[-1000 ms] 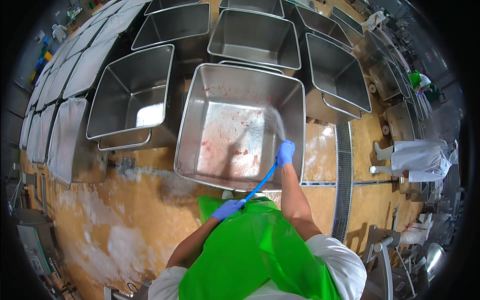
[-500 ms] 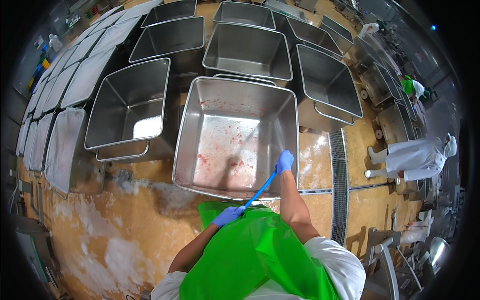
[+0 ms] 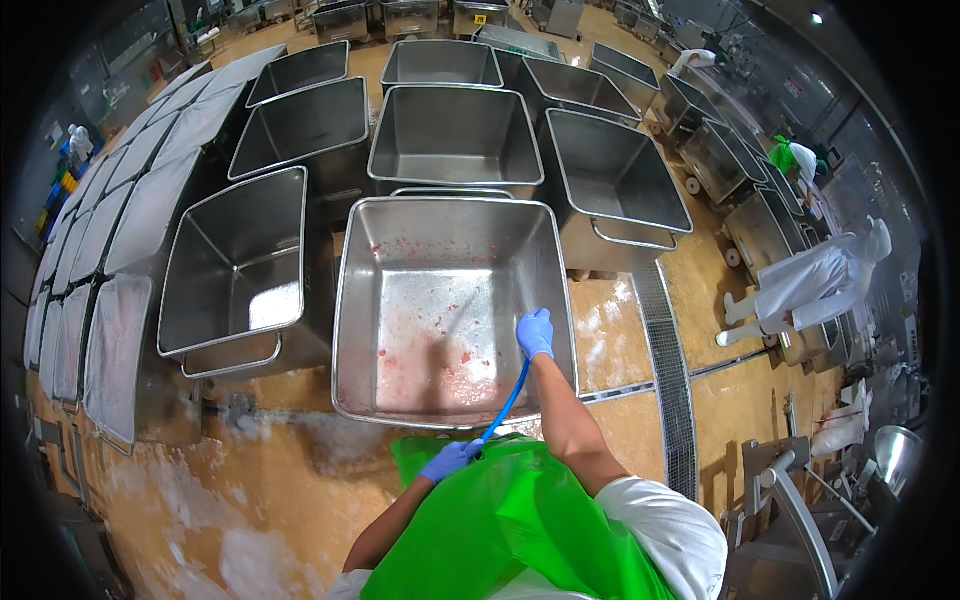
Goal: The person handles small metal rings, then walks to a row of stainless steel containers and sprays them with a hose. The person rinses the interior of one container repeatedly, moving the spray across the bottom and sides.
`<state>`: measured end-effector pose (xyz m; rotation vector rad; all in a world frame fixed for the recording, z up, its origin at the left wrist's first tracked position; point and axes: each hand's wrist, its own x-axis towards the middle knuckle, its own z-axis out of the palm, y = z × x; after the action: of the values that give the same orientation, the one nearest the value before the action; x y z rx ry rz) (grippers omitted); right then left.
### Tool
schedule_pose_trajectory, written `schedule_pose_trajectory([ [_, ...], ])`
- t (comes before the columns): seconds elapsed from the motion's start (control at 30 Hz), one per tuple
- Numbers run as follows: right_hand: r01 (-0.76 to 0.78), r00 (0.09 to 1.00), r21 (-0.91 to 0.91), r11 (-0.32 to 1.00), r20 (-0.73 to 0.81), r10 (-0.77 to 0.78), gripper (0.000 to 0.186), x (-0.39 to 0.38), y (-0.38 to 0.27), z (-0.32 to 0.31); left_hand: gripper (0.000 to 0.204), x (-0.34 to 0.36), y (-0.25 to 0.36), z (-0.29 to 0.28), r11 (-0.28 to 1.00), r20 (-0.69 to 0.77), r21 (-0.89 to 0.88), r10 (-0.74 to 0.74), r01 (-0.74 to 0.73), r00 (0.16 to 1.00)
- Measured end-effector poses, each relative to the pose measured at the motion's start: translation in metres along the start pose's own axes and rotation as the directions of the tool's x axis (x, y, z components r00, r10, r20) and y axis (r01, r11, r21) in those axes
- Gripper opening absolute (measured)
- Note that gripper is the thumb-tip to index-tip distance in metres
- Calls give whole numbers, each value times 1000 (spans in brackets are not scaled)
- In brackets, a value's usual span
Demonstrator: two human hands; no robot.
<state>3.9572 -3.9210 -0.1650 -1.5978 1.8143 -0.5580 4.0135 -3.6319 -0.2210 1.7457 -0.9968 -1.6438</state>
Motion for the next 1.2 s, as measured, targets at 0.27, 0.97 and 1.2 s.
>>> schedule_pose_trajectory([
  [0.27,39,999,-10,999,30,-39,27,9,8,-2,52,-6,18,-3,999,-4,-20,29,-29,1000],
  [0.97,610,792,-425,669,319,-520,23,69,36,3,39,-65,16,-32,995,125,-77,70,-60,990],
  [1.2,29,996,124,992,78,-39,17,44,5,2,39,-64,17,-33,996,145,-72,62,-52,987],
])
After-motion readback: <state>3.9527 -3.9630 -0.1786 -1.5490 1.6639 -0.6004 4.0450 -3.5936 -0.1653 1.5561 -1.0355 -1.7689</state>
